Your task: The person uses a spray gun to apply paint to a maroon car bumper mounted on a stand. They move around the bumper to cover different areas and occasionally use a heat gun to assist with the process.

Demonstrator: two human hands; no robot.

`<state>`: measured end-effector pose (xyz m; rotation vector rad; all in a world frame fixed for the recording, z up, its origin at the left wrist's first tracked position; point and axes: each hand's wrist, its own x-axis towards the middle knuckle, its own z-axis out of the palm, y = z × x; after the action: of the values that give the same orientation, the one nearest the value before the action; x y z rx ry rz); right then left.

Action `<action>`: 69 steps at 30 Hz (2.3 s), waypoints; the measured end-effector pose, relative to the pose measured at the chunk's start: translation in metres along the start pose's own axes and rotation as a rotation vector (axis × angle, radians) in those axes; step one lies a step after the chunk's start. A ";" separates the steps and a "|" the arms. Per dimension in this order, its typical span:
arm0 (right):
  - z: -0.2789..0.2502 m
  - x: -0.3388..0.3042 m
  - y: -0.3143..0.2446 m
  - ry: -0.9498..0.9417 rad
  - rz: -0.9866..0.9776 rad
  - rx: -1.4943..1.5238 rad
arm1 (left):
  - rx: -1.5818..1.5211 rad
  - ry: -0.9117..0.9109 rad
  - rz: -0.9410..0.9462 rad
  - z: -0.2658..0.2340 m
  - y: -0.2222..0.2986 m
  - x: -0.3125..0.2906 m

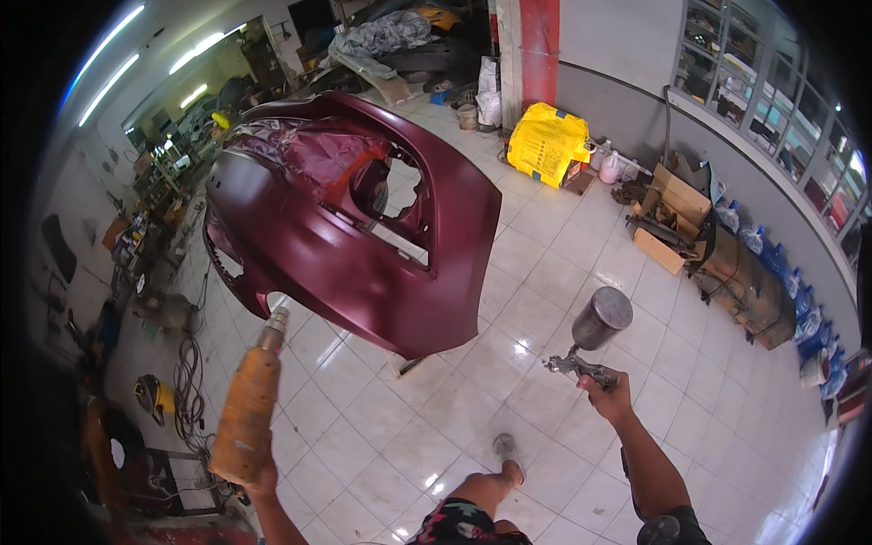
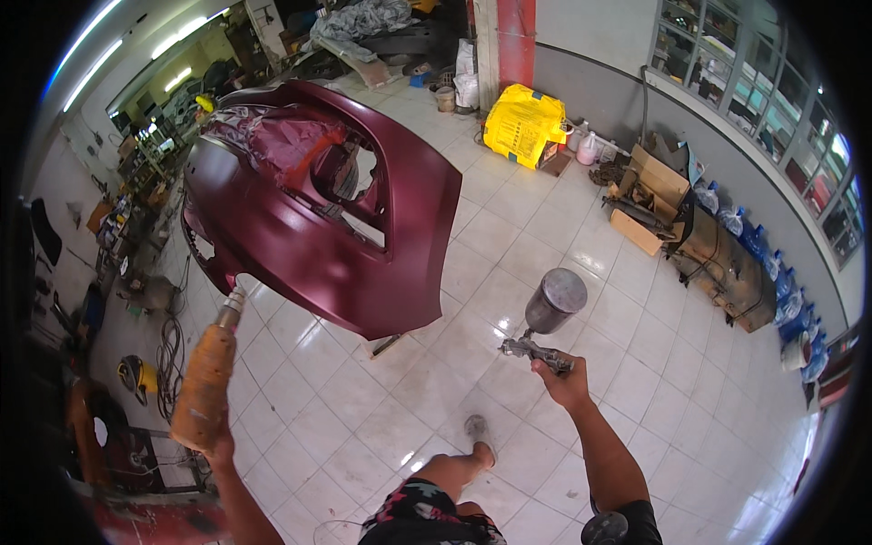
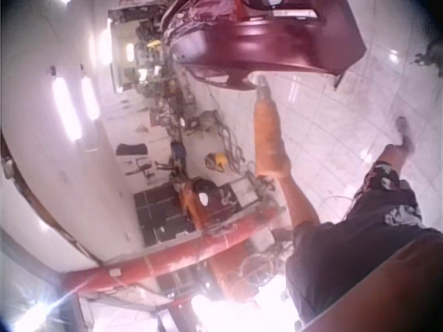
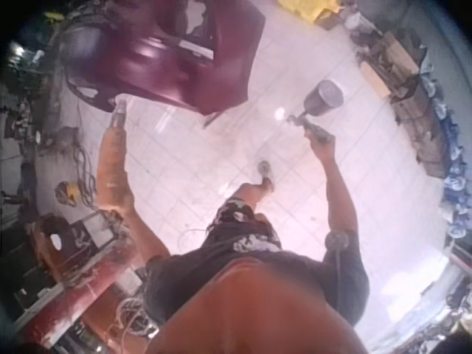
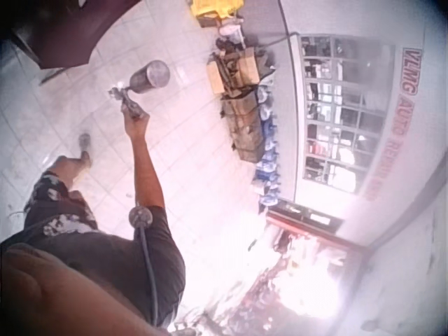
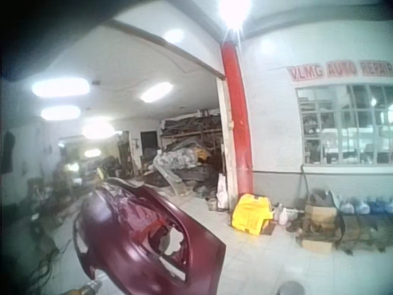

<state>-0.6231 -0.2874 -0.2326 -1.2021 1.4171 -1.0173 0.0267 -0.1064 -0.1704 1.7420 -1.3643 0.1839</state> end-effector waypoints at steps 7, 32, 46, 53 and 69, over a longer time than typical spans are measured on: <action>-0.087 0.093 -0.007 0.048 0.006 -0.034 | 0.234 -0.022 -0.159 0.006 0.032 0.012; -0.045 0.525 0.185 -1.039 -0.493 0.104 | 0.363 1.042 -0.745 0.114 0.198 -0.036; 0.027 0.585 0.093 -0.867 -0.969 0.459 | -0.015 1.112 -0.859 0.103 0.223 -0.031; 0.016 0.613 0.075 -0.768 -0.786 0.752 | 0.154 0.798 -0.788 0.089 0.186 -0.011; -0.047 0.595 0.059 -0.835 -0.577 0.261 | 0.405 0.831 -0.591 0.152 0.189 0.018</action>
<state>-0.6974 -0.8646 -0.3755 -1.6097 0.2811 -0.8638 -0.1837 -0.2257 -0.1473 1.9755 -0.2010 0.7843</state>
